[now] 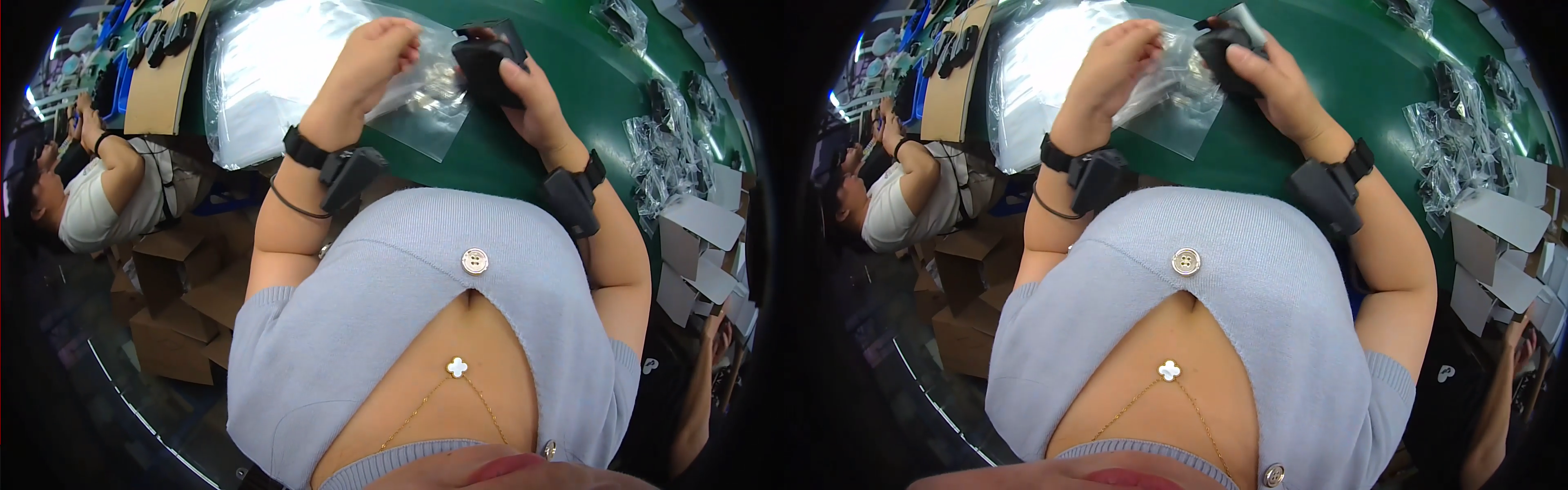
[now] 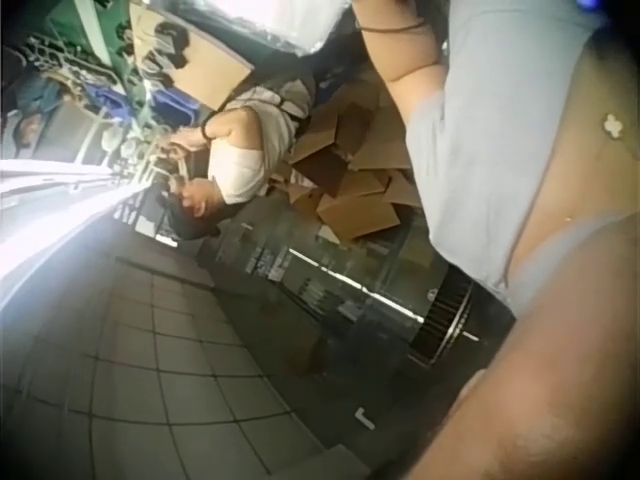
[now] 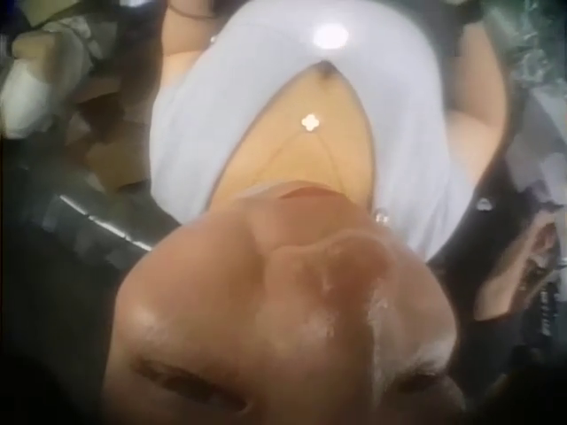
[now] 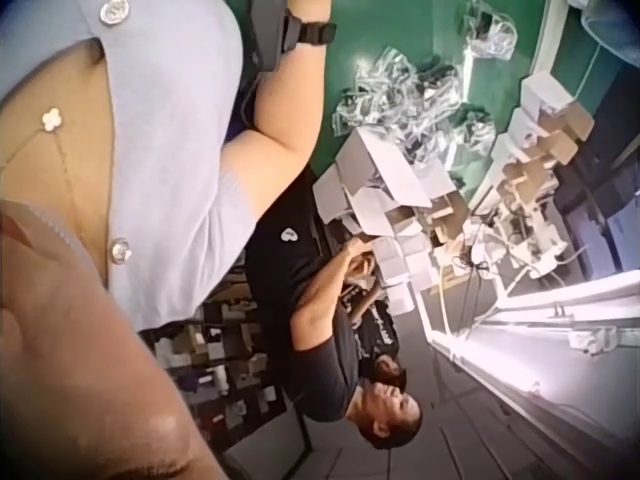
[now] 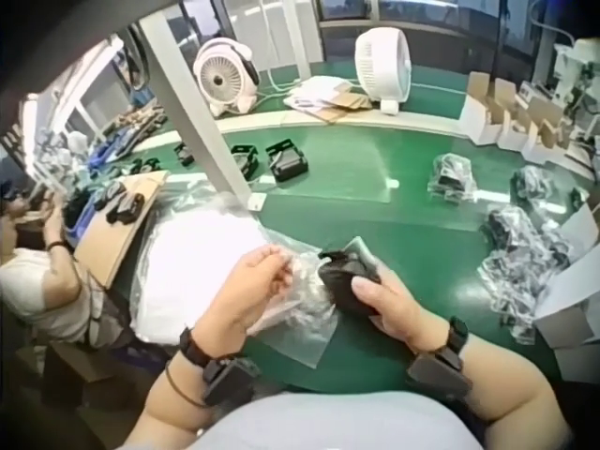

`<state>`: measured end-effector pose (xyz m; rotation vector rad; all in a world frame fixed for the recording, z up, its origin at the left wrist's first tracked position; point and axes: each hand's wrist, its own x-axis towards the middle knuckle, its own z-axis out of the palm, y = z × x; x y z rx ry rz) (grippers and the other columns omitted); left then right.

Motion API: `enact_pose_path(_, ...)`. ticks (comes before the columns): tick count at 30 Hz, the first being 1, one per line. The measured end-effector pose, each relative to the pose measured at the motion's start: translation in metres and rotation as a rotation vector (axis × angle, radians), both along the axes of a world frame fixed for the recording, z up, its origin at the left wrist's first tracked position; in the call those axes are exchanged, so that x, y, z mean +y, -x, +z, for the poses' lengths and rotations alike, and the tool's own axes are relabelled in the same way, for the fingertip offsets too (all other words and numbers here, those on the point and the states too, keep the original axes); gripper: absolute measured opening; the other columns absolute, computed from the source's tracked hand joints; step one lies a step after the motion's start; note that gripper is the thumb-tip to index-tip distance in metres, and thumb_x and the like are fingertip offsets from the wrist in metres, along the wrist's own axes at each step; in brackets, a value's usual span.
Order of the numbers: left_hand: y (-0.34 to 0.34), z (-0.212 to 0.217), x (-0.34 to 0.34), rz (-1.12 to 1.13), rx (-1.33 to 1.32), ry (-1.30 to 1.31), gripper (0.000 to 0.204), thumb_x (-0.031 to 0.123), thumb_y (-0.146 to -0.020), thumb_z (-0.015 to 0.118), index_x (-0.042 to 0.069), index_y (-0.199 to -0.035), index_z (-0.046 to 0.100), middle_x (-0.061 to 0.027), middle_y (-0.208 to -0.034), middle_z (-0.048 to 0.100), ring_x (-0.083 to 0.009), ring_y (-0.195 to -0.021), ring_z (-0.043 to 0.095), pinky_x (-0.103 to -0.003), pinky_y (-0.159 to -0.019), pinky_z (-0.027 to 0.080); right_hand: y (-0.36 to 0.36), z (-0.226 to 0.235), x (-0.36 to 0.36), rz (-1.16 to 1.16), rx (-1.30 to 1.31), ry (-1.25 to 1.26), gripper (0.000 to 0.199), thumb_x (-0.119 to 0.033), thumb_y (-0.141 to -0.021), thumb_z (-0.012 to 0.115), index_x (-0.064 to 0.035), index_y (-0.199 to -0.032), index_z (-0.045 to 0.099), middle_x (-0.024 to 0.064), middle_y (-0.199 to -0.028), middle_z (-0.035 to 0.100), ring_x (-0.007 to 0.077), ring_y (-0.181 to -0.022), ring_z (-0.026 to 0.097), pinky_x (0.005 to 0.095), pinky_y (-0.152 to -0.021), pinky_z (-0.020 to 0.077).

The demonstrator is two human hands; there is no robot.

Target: The person picks up a black electronic device, slides it into a plastic bag, and sets it down before coiling a white cable and placing it into another bag. They then repeat the process by bagging a second electronic device.

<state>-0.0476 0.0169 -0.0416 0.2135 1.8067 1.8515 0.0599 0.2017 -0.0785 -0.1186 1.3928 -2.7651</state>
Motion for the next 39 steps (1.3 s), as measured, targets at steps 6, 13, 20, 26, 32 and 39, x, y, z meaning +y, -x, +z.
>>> enact_pose_path(6,-0.012,0.007,0.001,-0.041,0.434,0.144,0.012,0.011,-0.089,0.052,0.000,-0.092,0.054,-0.0080,-0.072,0.060,-0.0157,-0.065,0.056,-0.028,-0.060,0.046,-0.013,0.017,-0.006,-0.089,0.454,-0.881,0.067,-0.020,-0.080,0.062,-0.0005,-0.138,0.034,0.0172,-0.132,0.044,0.0295,-0.120,0.044,0.0350,-0.104,0.0309)
enact_pose_path(13,-0.036,0.012,0.005,-0.006,0.783,0.249,0.007,0.007,-0.093,0.047,0.002,-0.091,0.050,-0.0022,-0.072,0.054,-0.0108,-0.063,0.050,-0.022,-0.058,0.042,-0.013,0.023,-0.016,-0.145,0.516,-1.095,0.068,-0.019,-0.078,0.064,-0.0027,-0.138,0.035,0.0192,-0.135,0.040,0.0345,-0.122,0.042,0.0365,-0.103,0.0327)
enact_pose_path(20,-0.061,0.036,0.006,-0.141,1.191,0.224,0.001,0.001,-0.089,0.049,0.001,-0.090,0.048,-0.0087,-0.070,0.052,-0.0193,-0.059,0.051,-0.027,-0.056,0.043,-0.014,0.026,-0.013,-0.333,0.536,-1.411,0.065,-0.018,-0.076,0.068,-0.0014,-0.133,0.040,0.0213,-0.135,0.040,0.0391,-0.118,0.045,0.0392,-0.099,0.0387)
enact_pose_path(26,-0.056,0.042,0.006,-0.176,1.125,0.217,0.008,-0.001,-0.084,0.052,0.003,-0.090,0.049,-0.0137,-0.072,0.057,-0.0311,-0.065,0.057,-0.035,-0.057,0.045,-0.021,0.029,-0.013,-0.068,0.581,-1.376,0.062,-0.023,-0.077,0.067,-0.0045,-0.131,0.042,0.0200,-0.126,0.048,0.0369,-0.110,0.052,0.0389,-0.092,0.0435)
enact_pose_path(32,-0.067,0.053,0.006,-0.365,1.224,0.248,0.015,-0.004,-0.077,0.053,0.005,-0.089,0.050,-0.0130,-0.073,0.060,-0.0321,-0.068,0.060,-0.038,-0.057,0.046,-0.015,0.029,-0.008,-0.147,0.176,-0.885,0.051,-0.027,-0.083,0.062,-0.0050,-0.127,0.046,0.0165,-0.116,0.056,0.0300,-0.105,0.056,0.0378,-0.086,0.0465)
enact_pose_path(39,-0.072,0.046,0.012,-0.318,1.183,0.199,0.018,-0.006,-0.075,0.053,0.005,-0.089,0.051,-0.0120,-0.073,0.060,-0.0320,-0.069,0.060,-0.038,-0.058,0.047,-0.019,0.034,0.012,0.162,-0.007,0.646,0.050,-0.040,-0.094,0.035,-0.0063,-0.128,0.047,0.0117,-0.125,0.054,0.0253,-0.111,0.053,0.0415,-0.091,0.0440)
